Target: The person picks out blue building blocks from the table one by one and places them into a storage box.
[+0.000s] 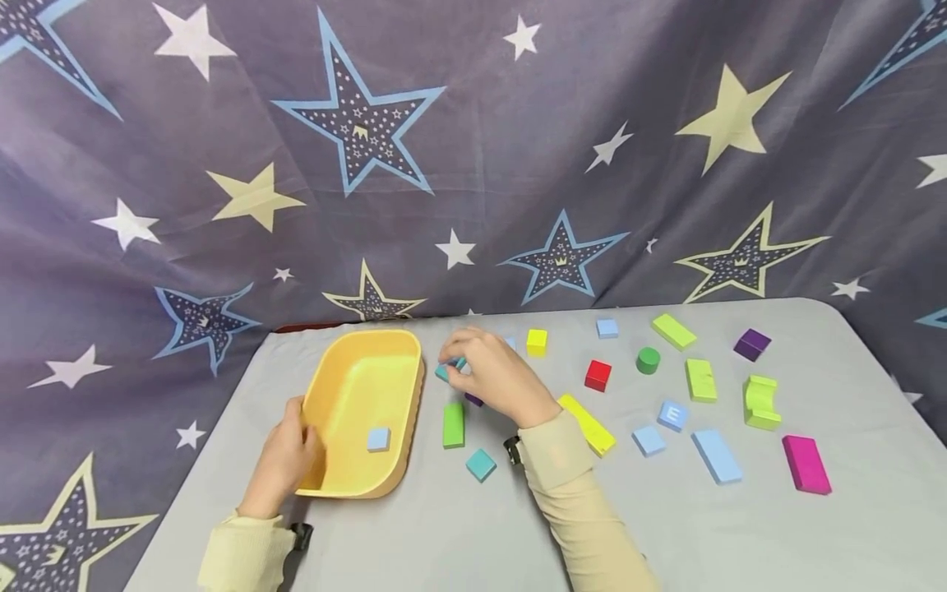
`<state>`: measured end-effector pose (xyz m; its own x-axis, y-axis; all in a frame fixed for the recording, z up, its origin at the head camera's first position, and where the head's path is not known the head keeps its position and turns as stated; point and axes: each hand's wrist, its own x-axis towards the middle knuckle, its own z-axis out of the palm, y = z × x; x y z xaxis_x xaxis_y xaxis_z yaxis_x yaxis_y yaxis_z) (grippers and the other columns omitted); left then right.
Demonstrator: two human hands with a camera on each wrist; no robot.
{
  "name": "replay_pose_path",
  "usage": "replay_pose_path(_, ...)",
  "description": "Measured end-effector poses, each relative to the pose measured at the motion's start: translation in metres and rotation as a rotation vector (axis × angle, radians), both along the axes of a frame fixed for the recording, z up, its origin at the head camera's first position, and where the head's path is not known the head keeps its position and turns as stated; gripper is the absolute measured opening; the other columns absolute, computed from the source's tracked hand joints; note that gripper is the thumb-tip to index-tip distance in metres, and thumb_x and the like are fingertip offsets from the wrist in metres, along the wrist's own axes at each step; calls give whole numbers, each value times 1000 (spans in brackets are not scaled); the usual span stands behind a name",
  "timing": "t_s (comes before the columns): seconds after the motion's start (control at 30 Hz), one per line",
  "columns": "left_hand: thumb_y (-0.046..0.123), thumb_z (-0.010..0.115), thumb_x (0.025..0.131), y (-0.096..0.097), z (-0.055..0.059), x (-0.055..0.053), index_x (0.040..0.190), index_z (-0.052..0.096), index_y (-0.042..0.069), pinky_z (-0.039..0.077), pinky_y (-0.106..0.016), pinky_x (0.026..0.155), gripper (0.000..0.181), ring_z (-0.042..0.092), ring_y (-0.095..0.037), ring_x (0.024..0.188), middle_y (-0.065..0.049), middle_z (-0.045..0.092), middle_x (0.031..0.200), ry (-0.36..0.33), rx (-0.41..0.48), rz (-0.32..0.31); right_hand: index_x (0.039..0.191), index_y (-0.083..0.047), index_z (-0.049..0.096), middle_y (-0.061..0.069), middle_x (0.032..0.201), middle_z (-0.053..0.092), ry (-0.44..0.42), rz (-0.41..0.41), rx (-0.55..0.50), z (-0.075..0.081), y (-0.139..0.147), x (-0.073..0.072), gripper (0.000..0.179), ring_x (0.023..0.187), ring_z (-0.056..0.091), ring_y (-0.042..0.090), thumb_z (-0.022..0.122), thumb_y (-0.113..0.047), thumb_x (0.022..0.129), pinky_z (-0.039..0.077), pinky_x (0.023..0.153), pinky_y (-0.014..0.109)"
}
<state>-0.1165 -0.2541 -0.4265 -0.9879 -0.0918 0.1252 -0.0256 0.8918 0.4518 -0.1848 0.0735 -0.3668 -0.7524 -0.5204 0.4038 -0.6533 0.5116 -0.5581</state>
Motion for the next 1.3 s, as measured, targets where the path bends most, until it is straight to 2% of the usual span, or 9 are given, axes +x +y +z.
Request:
replay_pose_path(0.2, 3, 42, 100, -3, 1, -7, 139, 35, -8, 49, -61, 75, 42, 64, -53, 92, -38, 63, 107, -34, 0, 4, 100, -5, 78, 2, 106, 71, 22, 6, -30, -3, -3, -2, 16, 104, 64, 19, 73, -4, 85, 53, 92, 34)
replay_pose_path(0.3, 4, 41, 100, -4, 0, -6, 140, 35, -7, 49, -60, 76, 42, 64, -52, 94, -38, 62, 108, -53, 2, 12, 100, -6, 78, 1, 106, 71, 26, 18, -23, -5, -6, -2, 15, 104, 64, 17, 72, -6, 86, 53, 92, 33)
replay_pose_path(0.63, 3, 43, 100, 1, -1, -5, 139, 36, -7, 49, -59, 76, 42, 64, -51, 92, -37, 64, 106, -46, 9, 17, 100, -8, 78, -1, 105, 71, 27, 54, -28, -11, -13, 0, 16, 105, 63, 16, 71, -5, 86, 51, 95, 30)
replay_pose_path(0.97, 4, 42, 101, 0, -3, -7, 142, 35, -5, 50, -58, 78, 43, 65, -49, 97, -36, 63, 113, -81, 13, 49, 102, -6, 77, 2, 108, 70, 35, 101, -4, -15, -25, 3, 16, 107, 63, 17, 70, -5, 87, 49, 97, 31)
replay_pose_path(1.3, 5, 42, 101, -2, -1, -3, 142, 35, -6, 50, -58, 78, 42, 65, -48, 96, -35, 63, 114, -84, 22, 50, 103, -9, 76, 1, 110, 70, 54, 109, 33, -15, -36, 8, 17, 110, 62, 17, 69, -9, 89, 48, 99, 31)
